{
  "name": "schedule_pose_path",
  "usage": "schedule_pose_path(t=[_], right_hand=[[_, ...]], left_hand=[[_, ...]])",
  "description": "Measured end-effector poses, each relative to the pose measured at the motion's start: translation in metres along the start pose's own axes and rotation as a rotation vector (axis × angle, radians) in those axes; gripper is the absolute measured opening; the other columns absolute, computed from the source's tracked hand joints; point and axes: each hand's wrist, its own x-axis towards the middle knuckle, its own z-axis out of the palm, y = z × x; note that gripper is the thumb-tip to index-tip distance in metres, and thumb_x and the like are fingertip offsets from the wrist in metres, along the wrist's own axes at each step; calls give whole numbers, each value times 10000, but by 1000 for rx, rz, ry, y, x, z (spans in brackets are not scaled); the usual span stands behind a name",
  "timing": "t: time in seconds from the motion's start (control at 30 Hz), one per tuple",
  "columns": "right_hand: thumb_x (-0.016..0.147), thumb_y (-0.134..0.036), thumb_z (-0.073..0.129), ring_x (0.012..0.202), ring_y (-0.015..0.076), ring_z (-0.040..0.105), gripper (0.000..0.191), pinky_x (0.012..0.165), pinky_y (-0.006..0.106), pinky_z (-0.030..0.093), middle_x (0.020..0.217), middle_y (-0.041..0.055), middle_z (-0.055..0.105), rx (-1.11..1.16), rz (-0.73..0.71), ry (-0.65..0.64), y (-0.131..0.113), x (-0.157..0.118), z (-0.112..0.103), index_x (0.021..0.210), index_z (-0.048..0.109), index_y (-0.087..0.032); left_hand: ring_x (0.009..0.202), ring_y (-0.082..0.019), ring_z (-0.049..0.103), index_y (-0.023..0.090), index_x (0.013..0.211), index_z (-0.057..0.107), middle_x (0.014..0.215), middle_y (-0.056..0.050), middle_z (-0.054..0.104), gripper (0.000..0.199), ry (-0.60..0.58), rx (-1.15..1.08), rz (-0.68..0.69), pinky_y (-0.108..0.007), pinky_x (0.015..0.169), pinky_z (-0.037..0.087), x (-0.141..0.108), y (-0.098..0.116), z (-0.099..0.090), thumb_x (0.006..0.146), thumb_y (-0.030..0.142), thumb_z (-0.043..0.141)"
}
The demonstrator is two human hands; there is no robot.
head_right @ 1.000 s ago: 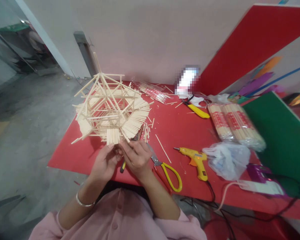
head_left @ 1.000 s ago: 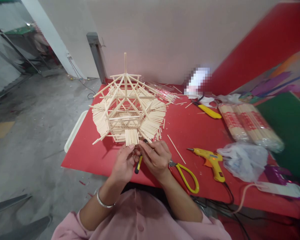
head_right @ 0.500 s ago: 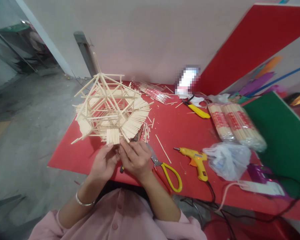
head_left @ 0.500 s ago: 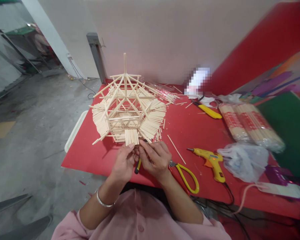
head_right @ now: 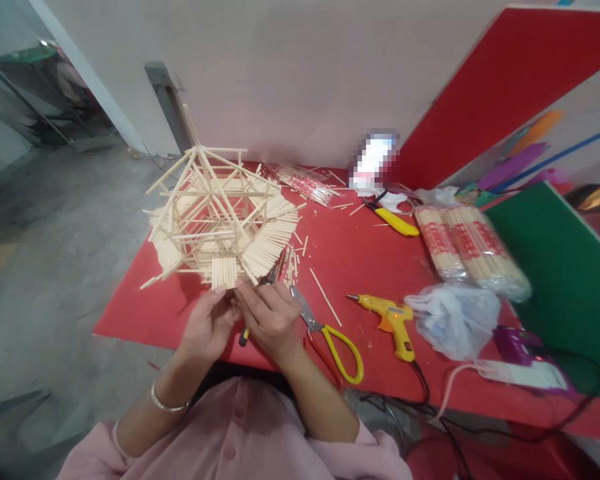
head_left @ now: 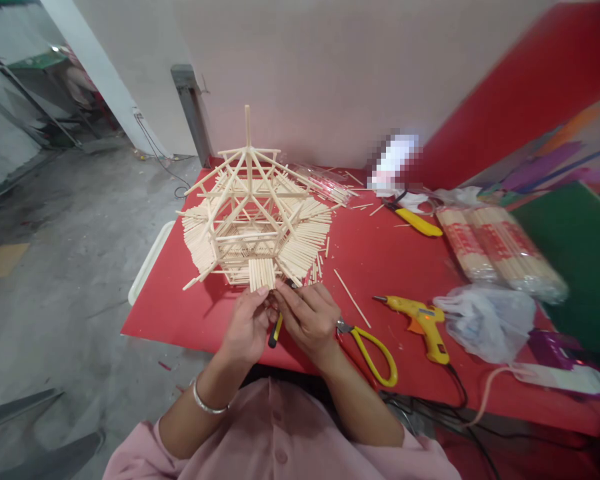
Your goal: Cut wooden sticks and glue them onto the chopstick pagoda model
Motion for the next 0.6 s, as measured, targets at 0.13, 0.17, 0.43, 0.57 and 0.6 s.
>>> schedule_pose_path(t=[0.13, 0.17, 0.43, 0.57, 0.6], right_hand=[[845, -150, 663, 648, 128, 529, 433, 637, 280, 412, 712, 3, 647, -5, 13, -6, 1, -2, 1, 1269, 620, -231], [848, -151, 660, 650, 128, 533, 435, 639, 281, 414, 716, 4, 650, -6, 15, -10, 1, -2, 1, 1273, 618, -232], [839, -128, 661, 640, 138, 530, 401, 641, 290, 414, 713, 13, 660, -2, 8, -1, 1, -1, 1, 1229, 632, -215], [834, -122, 658, 632, 142, 521, 419, 629, 290, 409, 724, 17, 667, -3, -1, 11, -1, 2, 0, 1243, 618, -202], [835, -118, 652, 627, 143, 518, 423, 626, 293, 407, 731, 21, 671, -4, -2, 11, -2, 2, 0, 1248, 612, -196]], left_hand=[[606, -101, 564, 141, 816, 681, 727, -10, 654, 248, 3, 13, 6, -203, 510, 426, 0, 0, 0, 641, 280, 788], [607, -102, 565, 141, 816, 679, 728, -10, 656, 254, 4, 15, 6, -204, 510, 427, 0, 0, 0, 637, 282, 791], [593, -98, 560, 145, 786, 684, 707, -7, 656, 239, 4, -6, -3, -205, 508, 419, 1, 0, 0, 621, 277, 796], [576, -94, 551, 144, 752, 680, 656, 1, 632, 205, 3, -9, -3, -199, 505, 417, 2, -1, -1, 636, 275, 788], [572, -93, 548, 144, 749, 680, 650, 3, 628, 195, 0, -12, -1, -198, 506, 419, 2, -1, -1, 644, 273, 783]])
